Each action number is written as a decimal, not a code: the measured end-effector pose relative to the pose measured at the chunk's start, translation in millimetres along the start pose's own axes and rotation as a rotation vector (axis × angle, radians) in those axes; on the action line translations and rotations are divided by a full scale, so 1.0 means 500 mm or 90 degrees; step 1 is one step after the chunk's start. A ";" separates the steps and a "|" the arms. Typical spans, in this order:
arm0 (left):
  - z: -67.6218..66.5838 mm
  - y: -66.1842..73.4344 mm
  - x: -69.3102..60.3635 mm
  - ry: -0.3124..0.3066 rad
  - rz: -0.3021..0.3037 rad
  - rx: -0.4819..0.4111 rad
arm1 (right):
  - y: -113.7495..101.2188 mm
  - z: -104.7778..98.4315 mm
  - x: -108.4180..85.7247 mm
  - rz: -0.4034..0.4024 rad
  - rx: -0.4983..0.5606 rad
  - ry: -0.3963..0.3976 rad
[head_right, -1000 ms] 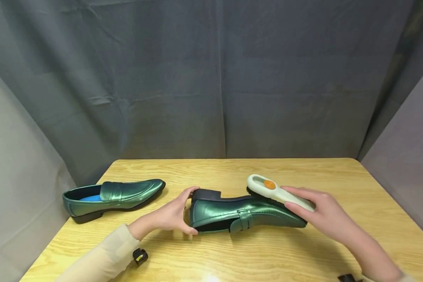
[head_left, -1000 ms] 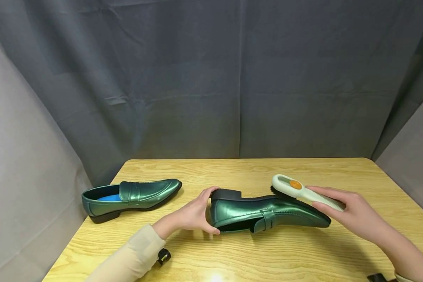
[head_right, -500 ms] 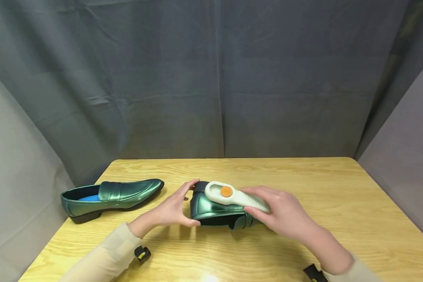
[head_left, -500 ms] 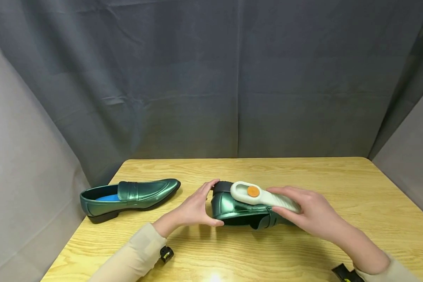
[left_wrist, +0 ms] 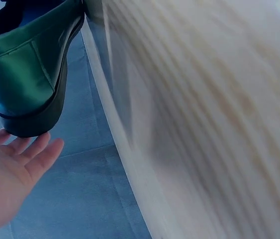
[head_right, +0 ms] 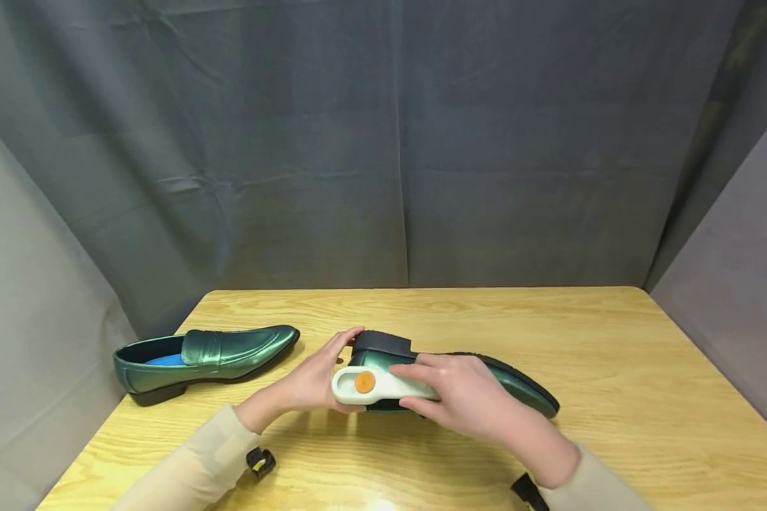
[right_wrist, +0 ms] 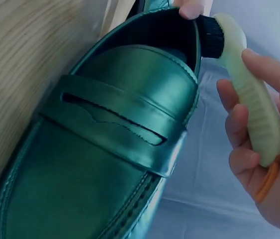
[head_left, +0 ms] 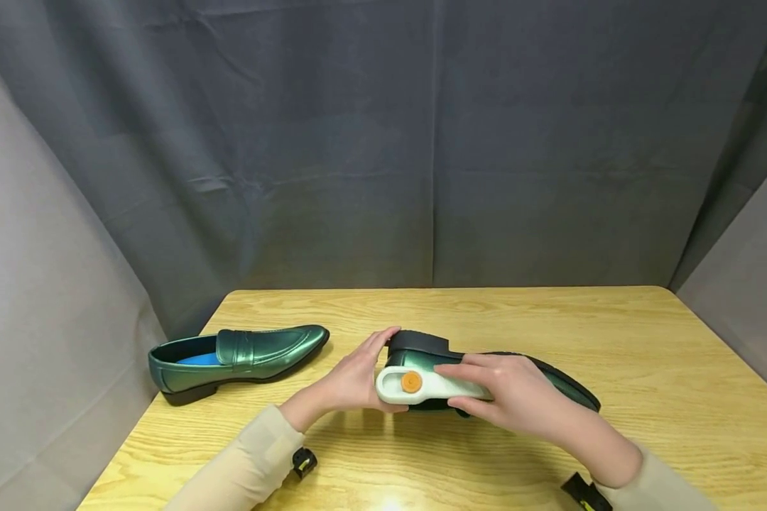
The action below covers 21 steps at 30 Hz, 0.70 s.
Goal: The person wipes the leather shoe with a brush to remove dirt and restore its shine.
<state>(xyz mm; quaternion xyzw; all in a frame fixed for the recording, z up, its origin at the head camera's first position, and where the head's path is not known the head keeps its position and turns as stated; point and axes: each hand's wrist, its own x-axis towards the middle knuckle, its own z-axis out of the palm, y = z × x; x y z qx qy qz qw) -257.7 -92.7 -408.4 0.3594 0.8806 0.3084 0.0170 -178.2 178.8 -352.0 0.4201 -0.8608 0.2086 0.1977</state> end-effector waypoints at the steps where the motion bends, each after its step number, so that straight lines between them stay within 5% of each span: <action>1: 0.000 0.000 0.000 -0.001 -0.001 0.001 | 0.001 0.002 0.004 0.013 0.001 -0.010; 6: 0.002 -0.001 -0.006 -0.007 -0.009 0.018 | 0.013 0.007 0.022 0.111 -0.018 -0.031; 12: 0.001 0.004 -0.013 -0.005 -0.005 0.052 | 0.024 0.003 0.021 0.195 -0.061 0.038; 15: 0.002 0.006 -0.014 -0.013 -0.010 0.061 | 0.018 -0.003 0.006 0.175 -0.040 0.059; 21: 0.001 0.003 -0.013 -0.035 0.002 0.076 | 0.000 0.001 -0.027 0.033 -0.001 0.061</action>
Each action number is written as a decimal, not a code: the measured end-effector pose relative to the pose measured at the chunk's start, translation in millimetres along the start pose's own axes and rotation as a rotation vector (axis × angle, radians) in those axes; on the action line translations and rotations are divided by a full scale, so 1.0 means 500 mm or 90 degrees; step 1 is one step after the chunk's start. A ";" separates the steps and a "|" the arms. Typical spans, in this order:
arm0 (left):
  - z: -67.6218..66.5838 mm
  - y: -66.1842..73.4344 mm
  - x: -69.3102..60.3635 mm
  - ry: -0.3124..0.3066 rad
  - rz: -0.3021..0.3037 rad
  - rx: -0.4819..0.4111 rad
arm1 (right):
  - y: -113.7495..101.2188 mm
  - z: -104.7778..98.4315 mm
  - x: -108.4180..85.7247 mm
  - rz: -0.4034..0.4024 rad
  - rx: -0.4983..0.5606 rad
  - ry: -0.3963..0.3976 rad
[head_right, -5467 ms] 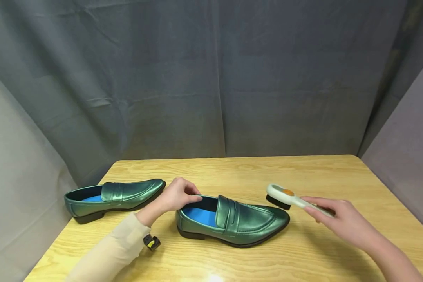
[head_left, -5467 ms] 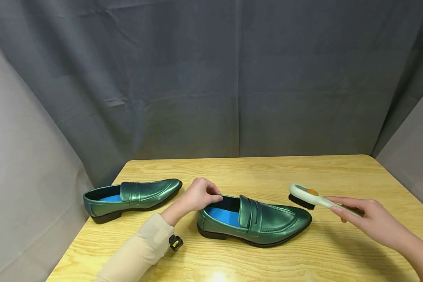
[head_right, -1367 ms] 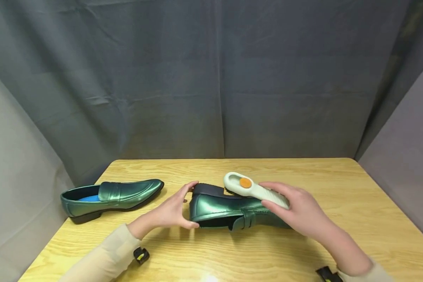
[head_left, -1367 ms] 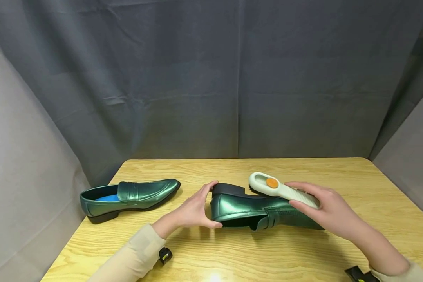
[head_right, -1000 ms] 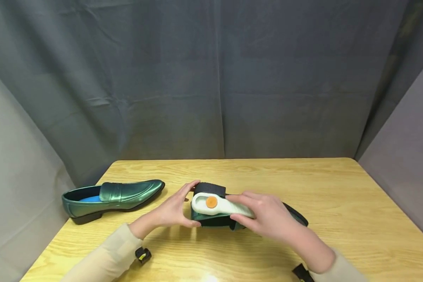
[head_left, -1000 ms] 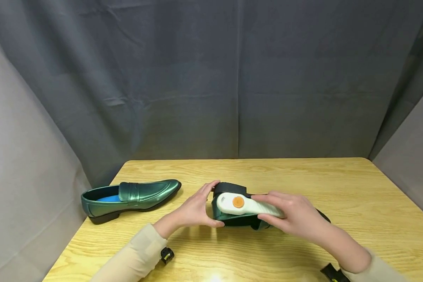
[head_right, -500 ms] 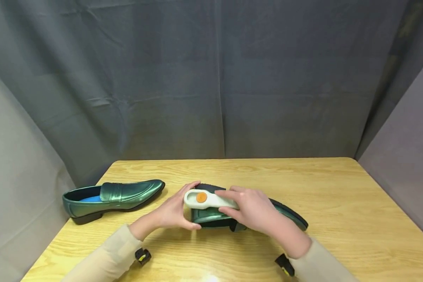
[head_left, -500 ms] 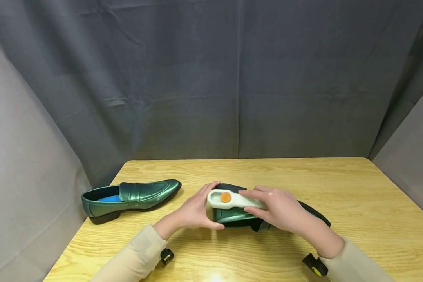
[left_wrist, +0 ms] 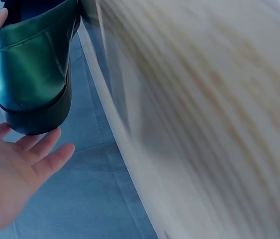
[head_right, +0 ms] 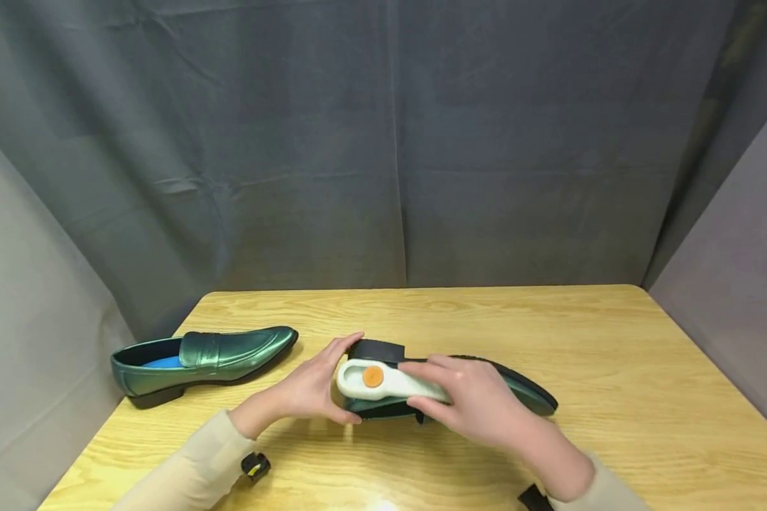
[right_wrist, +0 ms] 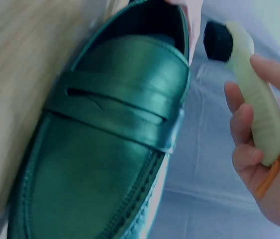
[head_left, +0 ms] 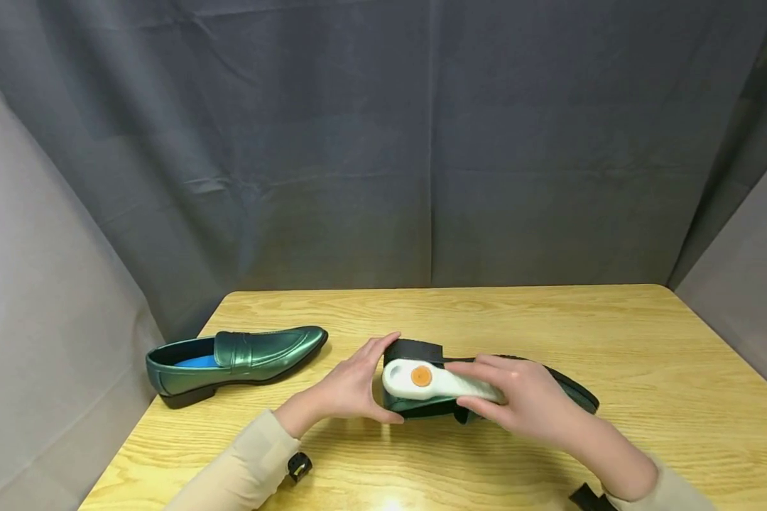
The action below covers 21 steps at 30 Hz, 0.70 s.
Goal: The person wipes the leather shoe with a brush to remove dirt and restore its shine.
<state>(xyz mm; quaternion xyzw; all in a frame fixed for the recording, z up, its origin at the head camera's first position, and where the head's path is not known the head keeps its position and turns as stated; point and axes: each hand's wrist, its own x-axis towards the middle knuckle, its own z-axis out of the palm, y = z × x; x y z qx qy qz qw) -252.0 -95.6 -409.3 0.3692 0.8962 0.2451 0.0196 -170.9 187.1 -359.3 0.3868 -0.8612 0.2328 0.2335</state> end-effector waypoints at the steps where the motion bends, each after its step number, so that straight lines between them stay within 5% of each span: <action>1: 0.000 -0.001 0.000 -0.002 0.002 -0.001 | -0.002 0.002 -0.003 -0.019 0.001 -0.008; 6: 0.000 -0.004 0.001 0.001 0.004 -0.012 | -0.004 0.006 -0.010 -0.019 0.006 -0.070; 16: 0.000 -0.005 0.001 -0.014 -0.011 -0.009 | 0.057 -0.014 -0.002 0.221 -0.095 -0.034; 21: -0.001 -0.006 0.000 -0.025 -0.028 -0.013 | 0.048 -0.014 -0.015 0.172 -0.063 -0.020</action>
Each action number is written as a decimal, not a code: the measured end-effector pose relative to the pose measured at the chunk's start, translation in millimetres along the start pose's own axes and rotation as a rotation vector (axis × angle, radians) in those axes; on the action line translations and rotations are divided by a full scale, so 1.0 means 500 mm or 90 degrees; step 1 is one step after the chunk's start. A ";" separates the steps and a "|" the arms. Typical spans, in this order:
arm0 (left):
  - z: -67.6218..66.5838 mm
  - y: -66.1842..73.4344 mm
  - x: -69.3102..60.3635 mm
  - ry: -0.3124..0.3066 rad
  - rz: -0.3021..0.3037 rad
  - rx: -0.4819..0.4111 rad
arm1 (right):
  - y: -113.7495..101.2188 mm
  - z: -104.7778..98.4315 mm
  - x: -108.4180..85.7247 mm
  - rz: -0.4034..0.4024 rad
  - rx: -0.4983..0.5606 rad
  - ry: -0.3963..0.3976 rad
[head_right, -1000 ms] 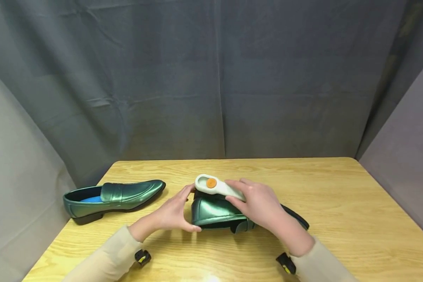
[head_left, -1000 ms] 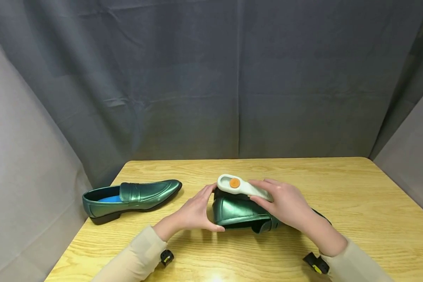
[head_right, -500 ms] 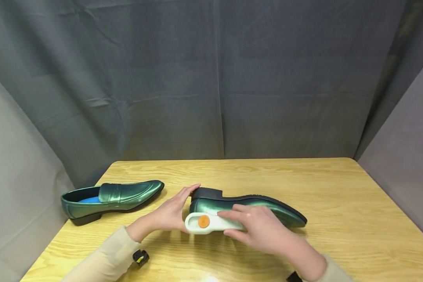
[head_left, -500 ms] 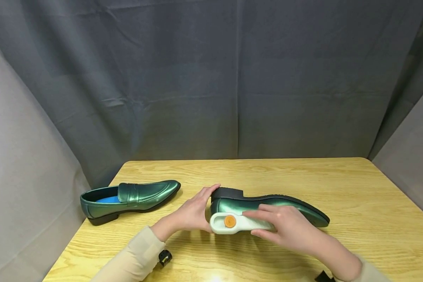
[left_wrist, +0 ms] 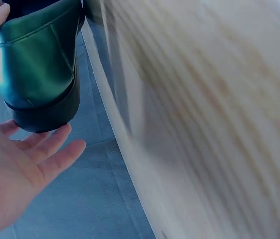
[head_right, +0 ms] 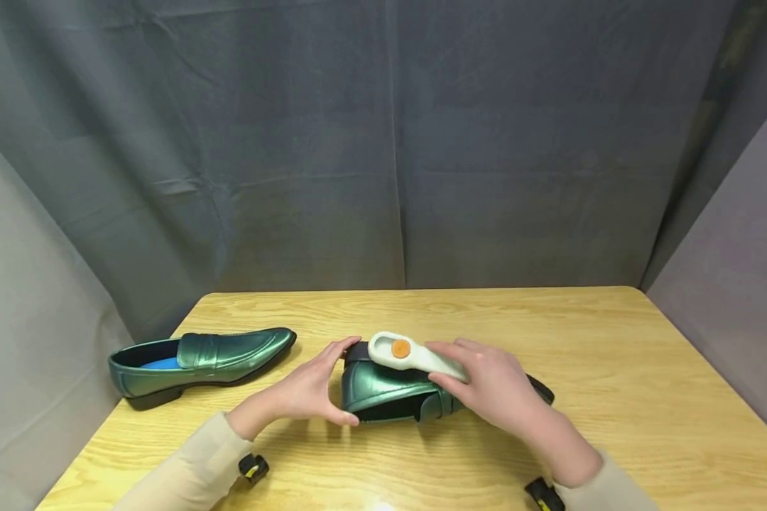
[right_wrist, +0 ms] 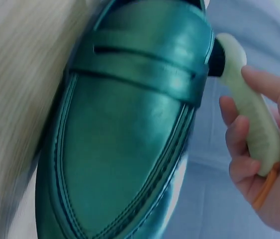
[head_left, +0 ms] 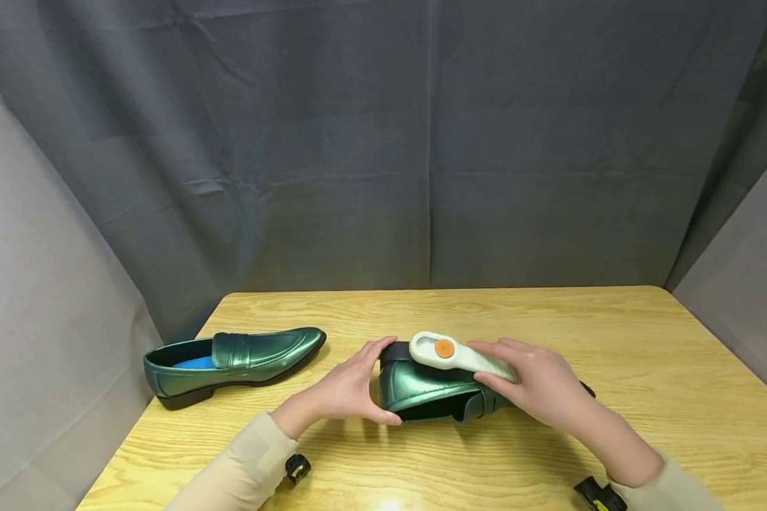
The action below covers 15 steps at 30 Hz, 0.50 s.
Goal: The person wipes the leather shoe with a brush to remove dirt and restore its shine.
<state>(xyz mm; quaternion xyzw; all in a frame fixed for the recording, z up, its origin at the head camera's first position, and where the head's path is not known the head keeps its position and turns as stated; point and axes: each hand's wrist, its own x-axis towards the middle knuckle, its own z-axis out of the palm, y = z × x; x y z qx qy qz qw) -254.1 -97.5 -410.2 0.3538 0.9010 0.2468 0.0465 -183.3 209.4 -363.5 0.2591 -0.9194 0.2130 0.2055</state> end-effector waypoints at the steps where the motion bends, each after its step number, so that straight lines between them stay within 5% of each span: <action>1: 0.000 -0.001 -0.001 -0.002 -0.004 -0.003 | -0.004 0.001 -0.003 -0.023 0.009 0.002; 8: 0.002 -0.004 -0.003 -0.006 -0.015 -0.024 | -0.032 0.008 -0.019 -0.160 0.070 -0.027; 15: 0.002 -0.004 -0.001 -0.003 -0.010 -0.026 | -0.030 0.011 -0.014 -0.154 0.065 -0.065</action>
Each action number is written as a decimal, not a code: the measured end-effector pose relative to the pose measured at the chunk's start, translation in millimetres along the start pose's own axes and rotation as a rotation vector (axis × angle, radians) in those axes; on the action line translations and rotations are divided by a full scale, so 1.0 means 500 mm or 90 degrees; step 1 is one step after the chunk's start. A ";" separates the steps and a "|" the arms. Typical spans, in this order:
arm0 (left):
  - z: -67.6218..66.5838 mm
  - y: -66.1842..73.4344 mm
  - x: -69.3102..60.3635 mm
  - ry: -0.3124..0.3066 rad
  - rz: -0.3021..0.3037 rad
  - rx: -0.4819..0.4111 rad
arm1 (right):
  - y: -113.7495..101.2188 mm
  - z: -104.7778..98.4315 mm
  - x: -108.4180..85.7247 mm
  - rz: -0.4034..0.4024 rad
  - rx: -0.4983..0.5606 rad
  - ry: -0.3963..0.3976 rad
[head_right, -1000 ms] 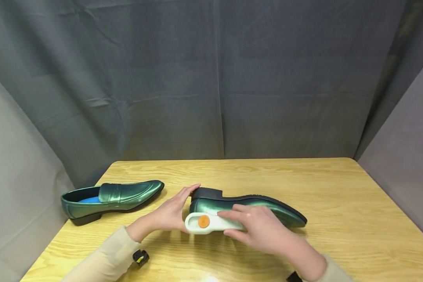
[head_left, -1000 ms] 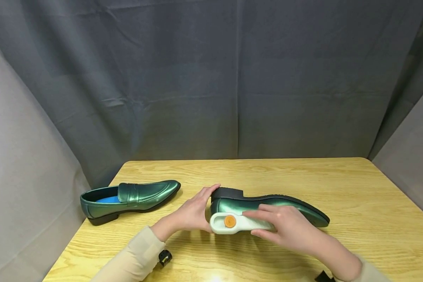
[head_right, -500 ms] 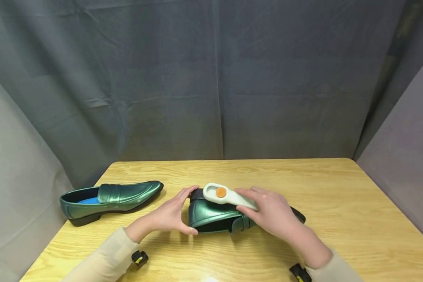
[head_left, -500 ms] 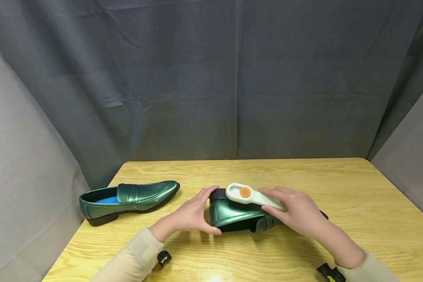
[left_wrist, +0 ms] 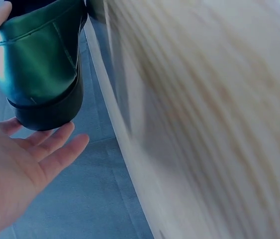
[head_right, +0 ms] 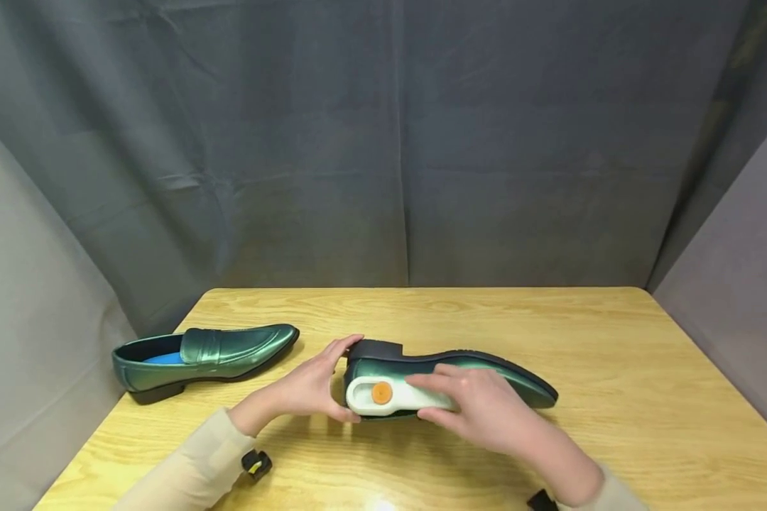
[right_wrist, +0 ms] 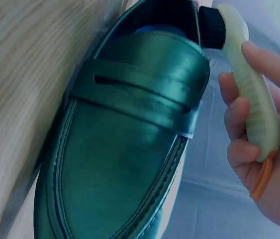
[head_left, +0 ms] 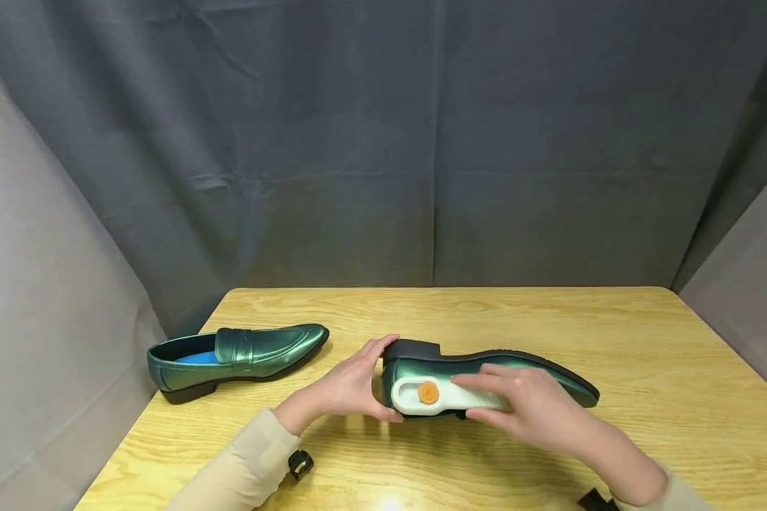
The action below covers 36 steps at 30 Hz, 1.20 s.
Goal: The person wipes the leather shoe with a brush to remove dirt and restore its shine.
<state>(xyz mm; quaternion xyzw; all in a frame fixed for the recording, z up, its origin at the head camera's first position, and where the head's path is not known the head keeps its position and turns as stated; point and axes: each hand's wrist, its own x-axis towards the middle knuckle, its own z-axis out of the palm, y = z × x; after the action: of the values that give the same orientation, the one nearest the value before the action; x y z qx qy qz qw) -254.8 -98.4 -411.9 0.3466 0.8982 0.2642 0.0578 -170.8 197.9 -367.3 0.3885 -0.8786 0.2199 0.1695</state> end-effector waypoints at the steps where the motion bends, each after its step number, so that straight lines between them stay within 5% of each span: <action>1: -0.001 0.000 0.000 -0.002 -0.002 0.000 | 0.004 -0.002 0.001 0.015 -0.007 0.003; 10: -0.002 0.000 -0.004 -0.009 -0.005 0.004 | 0.051 -0.030 0.002 0.207 -0.097 0.031; 13: -0.002 -0.001 -0.004 -0.014 -0.009 0.001 | 0.044 -0.032 -0.005 0.185 -0.079 0.046; 19: -0.008 0.002 -0.001 -0.024 -0.009 -0.001 | 0.011 -0.021 -0.013 0.037 -0.039 0.091; 26: -0.009 0.003 0.001 -0.026 -0.009 -0.004 | -0.006 -0.008 -0.012 -0.032 -0.035 0.038; 30: -0.009 0.002 0.000 -0.025 -0.005 -0.003 | 0.004 -0.005 -0.012 0.004 -0.037 0.025; 36: -0.008 0.003 -0.001 -0.022 -0.002 0.001 | 0.039 -0.016 -0.007 0.154 -0.084 0.038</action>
<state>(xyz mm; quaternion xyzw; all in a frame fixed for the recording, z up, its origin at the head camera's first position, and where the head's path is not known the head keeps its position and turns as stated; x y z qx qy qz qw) -254.5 -99.4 -407.9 0.3495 0.8978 0.2578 0.0734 -182.2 215.8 -367.1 0.2611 -0.9261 0.1920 0.1931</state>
